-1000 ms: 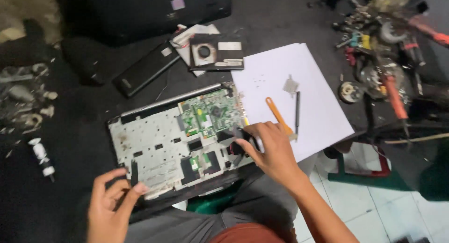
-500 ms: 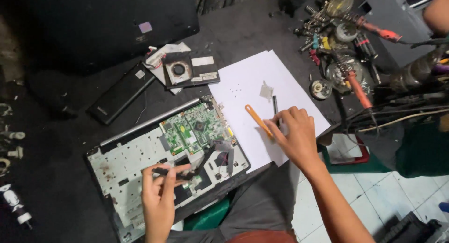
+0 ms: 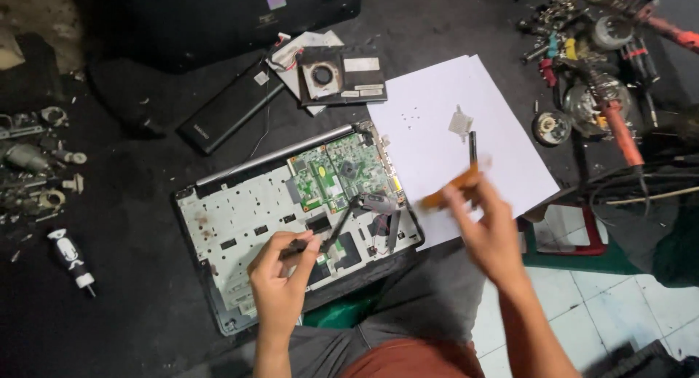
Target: Disassembling and cleaning the internal components of a laptop using a brush and a small prying tool.
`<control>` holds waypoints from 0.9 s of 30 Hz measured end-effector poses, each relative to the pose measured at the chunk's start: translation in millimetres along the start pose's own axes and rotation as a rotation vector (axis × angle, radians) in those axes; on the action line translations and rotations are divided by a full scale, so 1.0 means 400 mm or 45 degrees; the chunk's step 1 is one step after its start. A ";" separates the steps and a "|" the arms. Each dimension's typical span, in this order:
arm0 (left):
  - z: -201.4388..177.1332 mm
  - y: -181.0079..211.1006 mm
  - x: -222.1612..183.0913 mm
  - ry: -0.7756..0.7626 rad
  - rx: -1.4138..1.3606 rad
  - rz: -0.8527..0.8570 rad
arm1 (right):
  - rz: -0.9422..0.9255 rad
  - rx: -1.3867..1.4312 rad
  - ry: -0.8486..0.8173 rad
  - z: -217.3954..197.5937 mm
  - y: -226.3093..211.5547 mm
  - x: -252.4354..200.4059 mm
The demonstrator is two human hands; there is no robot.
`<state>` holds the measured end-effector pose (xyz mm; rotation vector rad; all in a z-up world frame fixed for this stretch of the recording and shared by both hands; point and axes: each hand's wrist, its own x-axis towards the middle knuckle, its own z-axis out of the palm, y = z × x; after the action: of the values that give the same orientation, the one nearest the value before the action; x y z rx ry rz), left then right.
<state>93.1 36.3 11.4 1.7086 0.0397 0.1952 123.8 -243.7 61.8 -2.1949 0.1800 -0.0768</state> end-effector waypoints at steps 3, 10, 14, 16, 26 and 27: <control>0.005 -0.002 0.001 0.019 0.030 0.026 | -0.120 0.143 -0.195 0.111 -0.020 -0.065; 0.002 -0.003 0.001 -0.013 0.010 0.107 | -0.733 -0.071 -0.181 0.229 0.011 -0.038; 0.001 -0.007 -0.002 -0.030 0.079 0.092 | -0.799 -0.237 -0.111 0.226 -0.011 -0.032; 0.001 -0.011 -0.001 -0.030 0.087 0.094 | -0.850 -0.094 -0.273 0.228 -0.022 -0.033; -0.004 -0.012 0.001 -0.007 0.011 -0.099 | -0.790 -0.156 -0.133 0.236 0.006 -0.016; -0.004 -0.011 0.002 -0.020 -0.028 -0.123 | -0.730 -0.245 -0.026 0.224 0.001 0.002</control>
<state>93.9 38.6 7.2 1.6821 0.1081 0.1104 135.2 -172.4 8.7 -2.3740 -0.4764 -0.3682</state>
